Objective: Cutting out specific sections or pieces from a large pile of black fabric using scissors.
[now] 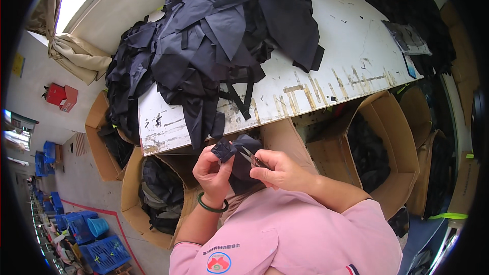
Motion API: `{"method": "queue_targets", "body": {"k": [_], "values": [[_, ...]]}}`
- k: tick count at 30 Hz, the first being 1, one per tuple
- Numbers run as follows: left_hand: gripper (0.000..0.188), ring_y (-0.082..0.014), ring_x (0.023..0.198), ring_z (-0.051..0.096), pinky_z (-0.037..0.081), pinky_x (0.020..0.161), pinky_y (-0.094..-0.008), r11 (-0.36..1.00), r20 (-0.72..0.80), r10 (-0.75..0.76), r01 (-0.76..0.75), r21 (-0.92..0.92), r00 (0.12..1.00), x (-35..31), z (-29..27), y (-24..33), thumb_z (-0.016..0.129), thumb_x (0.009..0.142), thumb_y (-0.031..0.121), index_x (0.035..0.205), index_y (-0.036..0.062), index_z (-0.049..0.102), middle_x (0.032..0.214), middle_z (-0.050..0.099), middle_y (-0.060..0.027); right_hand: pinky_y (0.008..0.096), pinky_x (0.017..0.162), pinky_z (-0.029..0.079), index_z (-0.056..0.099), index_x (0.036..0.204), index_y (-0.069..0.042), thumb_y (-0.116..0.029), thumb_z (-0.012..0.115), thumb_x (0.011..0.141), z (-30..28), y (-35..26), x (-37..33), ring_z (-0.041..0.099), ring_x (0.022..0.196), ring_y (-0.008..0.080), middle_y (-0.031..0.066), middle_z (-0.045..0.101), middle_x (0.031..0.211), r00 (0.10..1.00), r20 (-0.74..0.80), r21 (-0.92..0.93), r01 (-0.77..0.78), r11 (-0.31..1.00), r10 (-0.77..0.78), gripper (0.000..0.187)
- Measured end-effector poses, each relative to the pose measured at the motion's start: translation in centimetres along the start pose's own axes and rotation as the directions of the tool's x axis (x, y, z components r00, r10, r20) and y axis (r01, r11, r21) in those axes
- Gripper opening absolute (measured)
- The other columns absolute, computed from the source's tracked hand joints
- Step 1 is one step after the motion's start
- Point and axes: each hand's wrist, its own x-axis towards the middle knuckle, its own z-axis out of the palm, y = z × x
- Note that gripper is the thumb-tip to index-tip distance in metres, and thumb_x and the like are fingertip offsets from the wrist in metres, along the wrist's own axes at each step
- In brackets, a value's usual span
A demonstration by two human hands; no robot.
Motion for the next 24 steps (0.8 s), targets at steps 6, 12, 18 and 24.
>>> {"method": "queue_targets", "body": {"k": [6,12,18,24], "values": [[0.016,-0.0159,0.089,0.061,0.047,0.078,-0.0242,0.998,0.020,0.009,-0.011,0.059,1.000,-0.6,-0.2,-0.5,0.068,0.077,-0.012,0.087,-0.0017,0.061,0.099,0.063,-0.0109,0.0207,0.048,0.035,0.053,0.085,-0.006,-0.029,0.066,0.091,0.5,0.2,0.5,0.043,0.054,0.0035,-0.0033,0.049,0.064,1.000,0.001,0.016,0.028,0.999,-0.028,0.027],[0.016,-0.0184,0.088,0.061,0.047,0.077,-0.0258,0.994,0.032,-0.020,0.017,0.105,0.999,-1.0,0.2,-0.5,0.068,0.074,-0.011,0.087,-0.0030,0.062,0.098,0.065,-0.0132,0.0293,0.050,0.040,0.054,0.083,-0.002,-0.031,0.071,0.085,0.9,0.9,1.1,0.045,0.053,0.0133,0.0049,0.049,0.064,0.912,-0.141,-0.426,0.295,0.855,-0.385,0.034],[0.017,-0.0190,0.085,0.061,0.048,0.075,-0.0264,0.978,0.084,0.043,-0.059,0.198,0.996,-1.0,0.1,-0.5,0.068,0.073,-0.012,0.085,-0.0030,0.061,0.095,0.065,-0.0139,0.0314,0.050,0.040,0.056,0.086,-0.002,-0.033,0.071,0.084,0.7,0.9,1.2,0.045,0.052,0.0188,0.0076,0.050,0.062,0.897,-0.145,-0.488,0.303,0.819,-0.418,0.035],[0.017,-0.0187,0.083,0.061,0.047,0.074,-0.0267,0.980,0.077,0.035,-0.049,0.195,0.996,-1.0,0.4,-0.4,0.068,0.072,-0.012,0.084,-0.0025,0.061,0.094,0.065,-0.0132,0.0314,0.049,0.039,0.057,0.087,-0.002,-0.033,0.071,0.085,0.5,1.3,1.0,0.044,0.051,0.0179,0.0078,0.050,0.062,0.902,-0.154,-0.491,0.284,0.824,-0.403,0.034]]}}
